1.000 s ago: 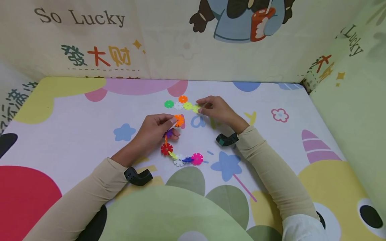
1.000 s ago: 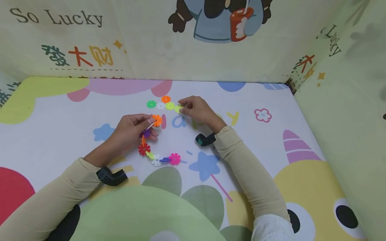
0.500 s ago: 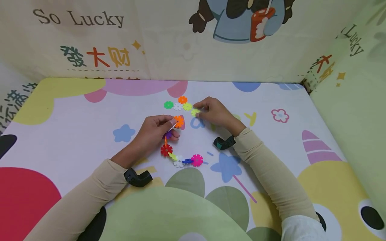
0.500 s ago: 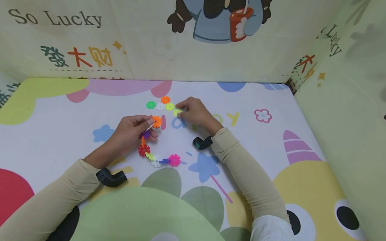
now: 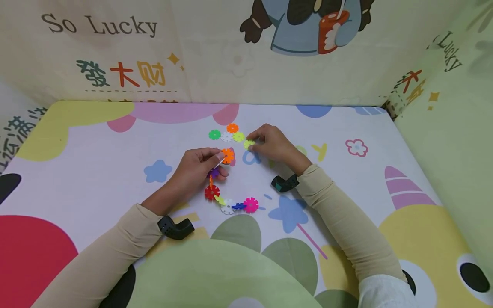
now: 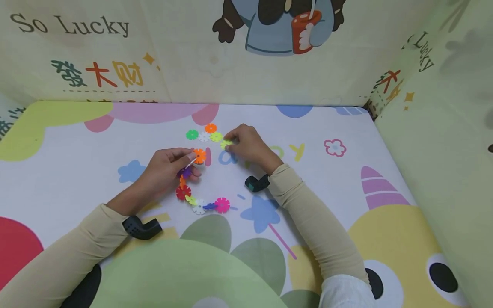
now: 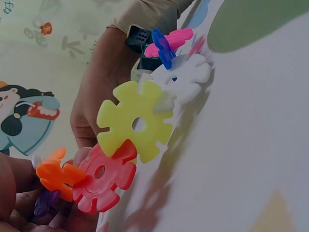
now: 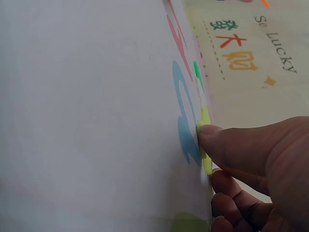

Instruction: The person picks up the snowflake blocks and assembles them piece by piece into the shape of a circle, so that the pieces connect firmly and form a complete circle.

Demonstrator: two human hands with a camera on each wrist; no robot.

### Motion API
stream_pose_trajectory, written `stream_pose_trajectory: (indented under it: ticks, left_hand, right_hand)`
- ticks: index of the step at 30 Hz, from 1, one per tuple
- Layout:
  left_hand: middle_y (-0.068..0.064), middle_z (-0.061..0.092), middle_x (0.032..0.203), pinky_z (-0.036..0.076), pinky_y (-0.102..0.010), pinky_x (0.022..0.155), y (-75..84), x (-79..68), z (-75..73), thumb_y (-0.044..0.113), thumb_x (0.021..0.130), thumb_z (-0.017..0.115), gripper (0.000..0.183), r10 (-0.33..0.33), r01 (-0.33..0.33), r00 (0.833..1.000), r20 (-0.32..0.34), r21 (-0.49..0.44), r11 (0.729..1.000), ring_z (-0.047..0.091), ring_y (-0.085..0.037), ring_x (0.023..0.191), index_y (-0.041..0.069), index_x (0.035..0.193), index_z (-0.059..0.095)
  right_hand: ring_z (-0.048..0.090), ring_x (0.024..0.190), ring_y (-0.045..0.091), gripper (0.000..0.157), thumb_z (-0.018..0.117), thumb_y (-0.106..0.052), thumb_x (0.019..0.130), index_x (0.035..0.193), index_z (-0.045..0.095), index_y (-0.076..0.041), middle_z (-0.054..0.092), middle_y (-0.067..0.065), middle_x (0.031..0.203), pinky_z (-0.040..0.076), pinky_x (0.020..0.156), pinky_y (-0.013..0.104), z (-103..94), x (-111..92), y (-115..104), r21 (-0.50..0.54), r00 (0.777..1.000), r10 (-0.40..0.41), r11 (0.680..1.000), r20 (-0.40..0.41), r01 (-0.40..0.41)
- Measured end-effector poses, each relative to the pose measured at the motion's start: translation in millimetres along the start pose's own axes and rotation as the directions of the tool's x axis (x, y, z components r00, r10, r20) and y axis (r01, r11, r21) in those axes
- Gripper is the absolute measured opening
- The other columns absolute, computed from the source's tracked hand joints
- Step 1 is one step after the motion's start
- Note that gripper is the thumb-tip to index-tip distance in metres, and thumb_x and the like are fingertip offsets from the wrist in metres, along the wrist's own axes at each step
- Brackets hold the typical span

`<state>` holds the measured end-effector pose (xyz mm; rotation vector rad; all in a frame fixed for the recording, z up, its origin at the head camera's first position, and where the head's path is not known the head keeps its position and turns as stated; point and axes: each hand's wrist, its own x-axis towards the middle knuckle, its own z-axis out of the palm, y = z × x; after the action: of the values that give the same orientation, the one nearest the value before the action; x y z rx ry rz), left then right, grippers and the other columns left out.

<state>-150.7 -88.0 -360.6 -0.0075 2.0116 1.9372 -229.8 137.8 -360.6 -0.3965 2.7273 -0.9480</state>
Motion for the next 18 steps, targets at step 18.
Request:
stream_pose_trajectory:
  ticks: [18]
  left_hand:
    - [-0.012, 0.070, 0.107, 0.054, -0.019, 0.077, 1.2, -1.4, -2.2, 0.021, 0.099, 0.059, 0.035, -0.007, 0.020, 0.996, -0.088, 0.148, 0.989, 0.068, -0.020, 0.093, 0.002, 0.129, 0.060]
  right_hand:
    - [0.051, 0.088, 0.023, 0.015, 0.070, -0.010, 0.090, 0.104, 0.070, -0.007, 0.060, 0.009, 0.093, 0.045, 0.073, 0.030, -9.1, -6.0, 6.0, 0.135, 1.000, 0.003, 0.991, 0.027, -0.007]
